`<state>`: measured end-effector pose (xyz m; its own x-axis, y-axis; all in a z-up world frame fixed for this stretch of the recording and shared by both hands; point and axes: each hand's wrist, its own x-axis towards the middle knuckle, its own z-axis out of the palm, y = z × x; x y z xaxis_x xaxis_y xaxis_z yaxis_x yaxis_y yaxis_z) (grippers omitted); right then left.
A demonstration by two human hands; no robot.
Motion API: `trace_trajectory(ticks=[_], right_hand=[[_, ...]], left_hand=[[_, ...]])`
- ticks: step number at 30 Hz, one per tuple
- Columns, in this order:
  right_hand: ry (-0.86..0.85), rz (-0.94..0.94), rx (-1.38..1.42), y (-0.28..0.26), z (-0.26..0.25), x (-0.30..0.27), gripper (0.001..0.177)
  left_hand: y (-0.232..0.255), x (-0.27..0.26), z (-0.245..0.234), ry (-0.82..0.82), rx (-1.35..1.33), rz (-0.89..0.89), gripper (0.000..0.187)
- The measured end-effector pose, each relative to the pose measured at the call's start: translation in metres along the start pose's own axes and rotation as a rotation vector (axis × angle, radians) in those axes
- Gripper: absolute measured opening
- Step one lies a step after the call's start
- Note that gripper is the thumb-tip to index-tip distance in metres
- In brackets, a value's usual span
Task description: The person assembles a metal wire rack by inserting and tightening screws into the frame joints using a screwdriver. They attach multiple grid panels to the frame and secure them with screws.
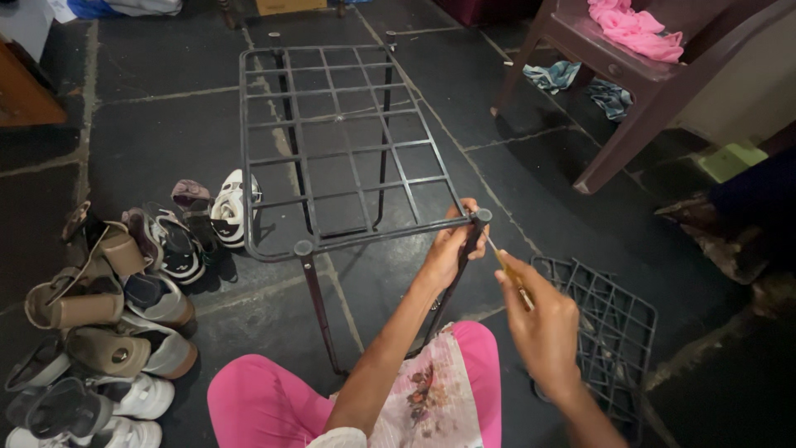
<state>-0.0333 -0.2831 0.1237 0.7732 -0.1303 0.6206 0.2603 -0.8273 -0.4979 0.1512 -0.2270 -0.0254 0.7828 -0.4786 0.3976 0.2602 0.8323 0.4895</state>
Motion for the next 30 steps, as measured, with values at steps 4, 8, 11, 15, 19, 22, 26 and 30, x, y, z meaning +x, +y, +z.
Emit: trace_trajectory(ticks=[4,8,11,15,19,22,26,30], right_hand=[[-0.160,0.421,-0.061,-0.002,-0.001,0.004,0.032],[-0.014,-0.005,-0.176,0.000,-0.002,0.003,0.027],[-0.024,-0.181,-0.447,0.003,-0.002,0.000,0.035],[-0.069,-0.303,-0.566,0.011,0.002,0.001,0.051],[-0.122,-0.321,-0.631,0.013,0.005,0.011,0.046],[-0.152,-0.160,-0.446,0.011,0.002,0.016,0.030],[-0.117,-0.056,-0.132,0.010,-0.007,0.024,0.019],[-0.212,0.176,0.034,0.013,-0.016,0.034,0.022]], left_hand=[[-0.002,-0.001,-0.002,-0.023,-0.021,0.009,0.016],[0.000,0.001,-0.003,0.027,0.020,-0.002,0.018],[-0.001,0.000,-0.001,-0.007,-0.034,-0.021,0.021],[-0.002,0.001,-0.004,-0.016,-0.080,-0.013,0.023],[0.002,0.005,-0.006,0.035,-0.056,-0.017,0.026],[0.002,0.006,-0.005,0.023,-0.059,-0.007,0.023],[0.000,0.008,-0.005,0.097,-0.009,-0.016,0.024],[0.000,0.007,-0.004,0.118,0.006,-0.028,0.025]])
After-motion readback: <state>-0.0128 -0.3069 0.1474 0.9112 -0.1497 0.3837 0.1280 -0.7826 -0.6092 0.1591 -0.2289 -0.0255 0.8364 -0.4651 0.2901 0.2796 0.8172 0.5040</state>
